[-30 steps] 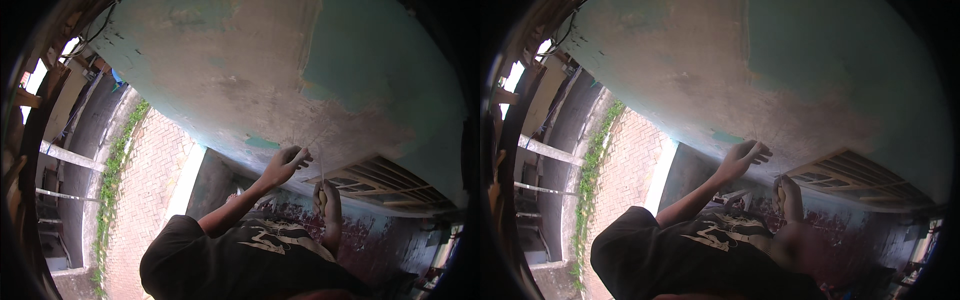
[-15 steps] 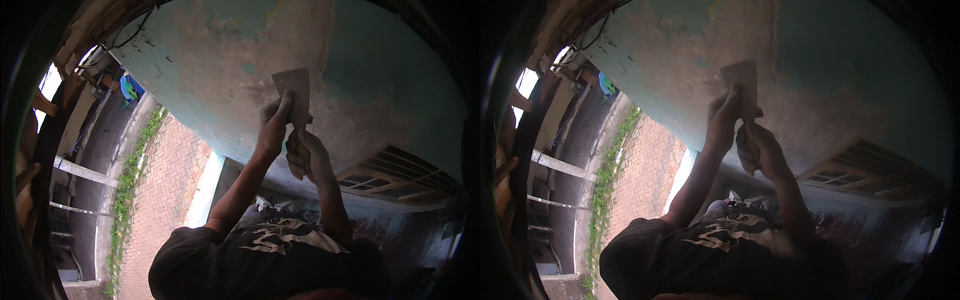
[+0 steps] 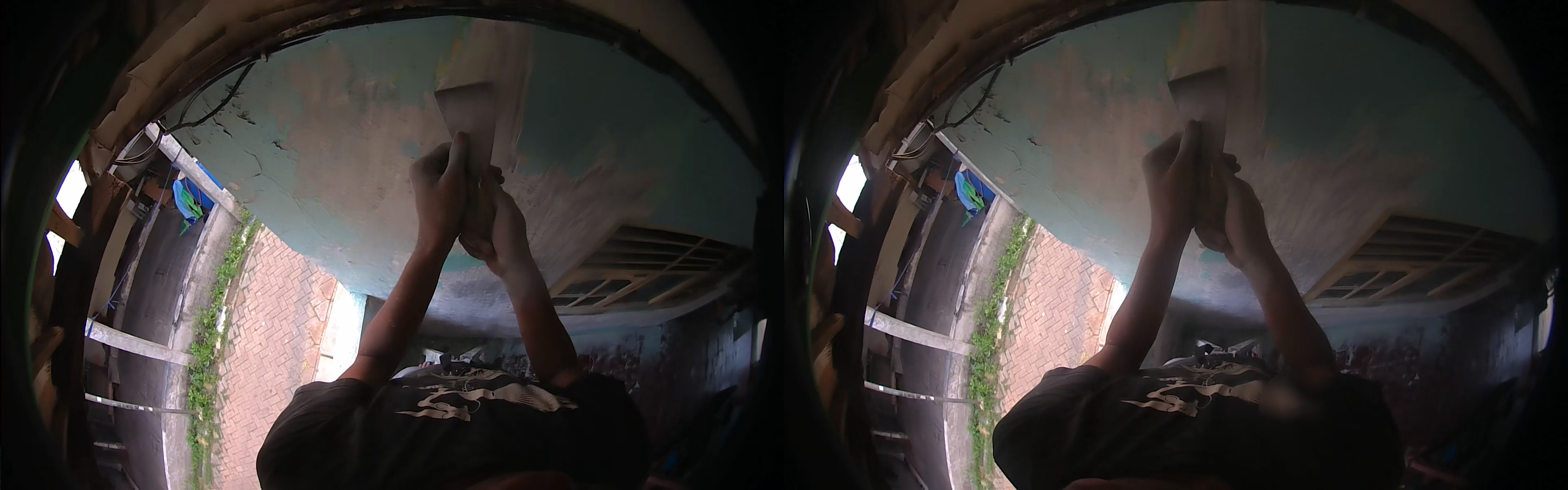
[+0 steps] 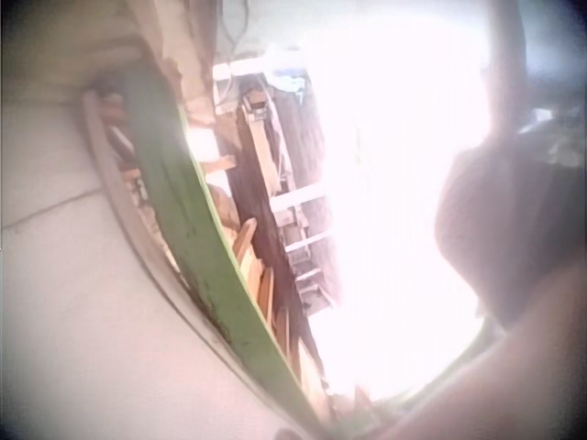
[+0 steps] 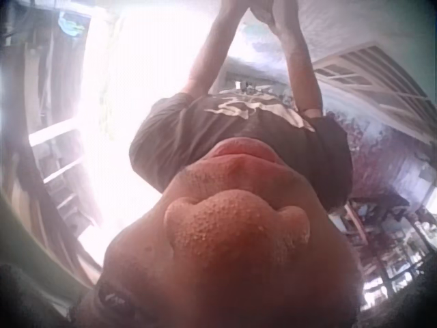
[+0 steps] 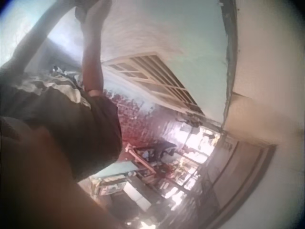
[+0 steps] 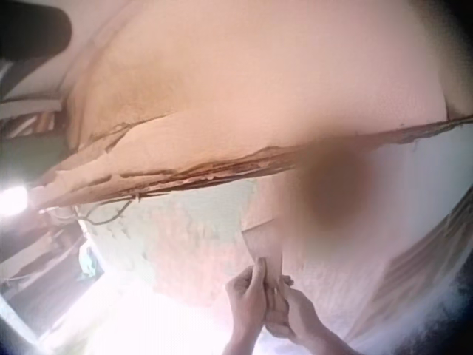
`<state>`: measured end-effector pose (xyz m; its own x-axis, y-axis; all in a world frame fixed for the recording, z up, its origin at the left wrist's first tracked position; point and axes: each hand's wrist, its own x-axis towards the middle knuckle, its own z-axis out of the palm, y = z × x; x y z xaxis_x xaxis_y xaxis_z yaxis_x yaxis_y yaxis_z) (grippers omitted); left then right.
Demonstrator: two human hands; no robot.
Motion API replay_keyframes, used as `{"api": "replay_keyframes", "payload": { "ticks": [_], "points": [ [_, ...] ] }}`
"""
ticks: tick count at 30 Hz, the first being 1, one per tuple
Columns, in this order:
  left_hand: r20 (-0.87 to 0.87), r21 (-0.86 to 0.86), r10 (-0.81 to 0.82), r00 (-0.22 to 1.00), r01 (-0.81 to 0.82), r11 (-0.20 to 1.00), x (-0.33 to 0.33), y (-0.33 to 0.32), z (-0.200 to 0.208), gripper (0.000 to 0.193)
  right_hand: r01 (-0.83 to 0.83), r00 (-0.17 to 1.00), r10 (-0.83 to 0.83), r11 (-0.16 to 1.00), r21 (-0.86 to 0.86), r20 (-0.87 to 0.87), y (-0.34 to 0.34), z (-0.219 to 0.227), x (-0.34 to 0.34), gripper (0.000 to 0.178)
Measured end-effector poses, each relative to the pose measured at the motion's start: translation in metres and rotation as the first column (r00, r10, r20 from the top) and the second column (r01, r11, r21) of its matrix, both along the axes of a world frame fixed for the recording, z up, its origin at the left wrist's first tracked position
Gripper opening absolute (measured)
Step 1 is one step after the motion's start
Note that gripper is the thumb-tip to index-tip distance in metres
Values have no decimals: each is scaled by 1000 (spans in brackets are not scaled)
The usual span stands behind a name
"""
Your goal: The person scrapes a ceiling surface with a hand scraper to remove old paint or plaster. They work methodically across the ceiling, applying pressure and moving the scraper in short strokes to lift material.
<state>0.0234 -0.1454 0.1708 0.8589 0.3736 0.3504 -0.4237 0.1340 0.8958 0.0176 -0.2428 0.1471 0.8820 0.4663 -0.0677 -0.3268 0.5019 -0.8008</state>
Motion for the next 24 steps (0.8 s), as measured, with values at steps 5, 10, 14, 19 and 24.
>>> {"api": "replay_keyframes", "payload": {
  "ticks": [5,10,14,19,24],
  "points": [
    [2,-74,8,1000,-8,997,2,-5,7,44,-97,987,97,995,-5,131,-7,-3,12,48],
    [27,14,66,997,-67,998,20,0,-11,43,-60,991,66,997,-49,118,-8,-15,26,46],
    [41,75,82,996,-85,994,19,-1,-17,44,29,993,-25,999,-34,112,-2,-18,24,44],
    [48,-9,1,999,-1,1000,12,-9,14,45,-8,992,4,1000,26,127,-4,-13,28,42],
    [170,144,135,976,-160,977,24,-3,38,46,181,979,-181,983,12,93,18,26,33,42]
  ]
}}
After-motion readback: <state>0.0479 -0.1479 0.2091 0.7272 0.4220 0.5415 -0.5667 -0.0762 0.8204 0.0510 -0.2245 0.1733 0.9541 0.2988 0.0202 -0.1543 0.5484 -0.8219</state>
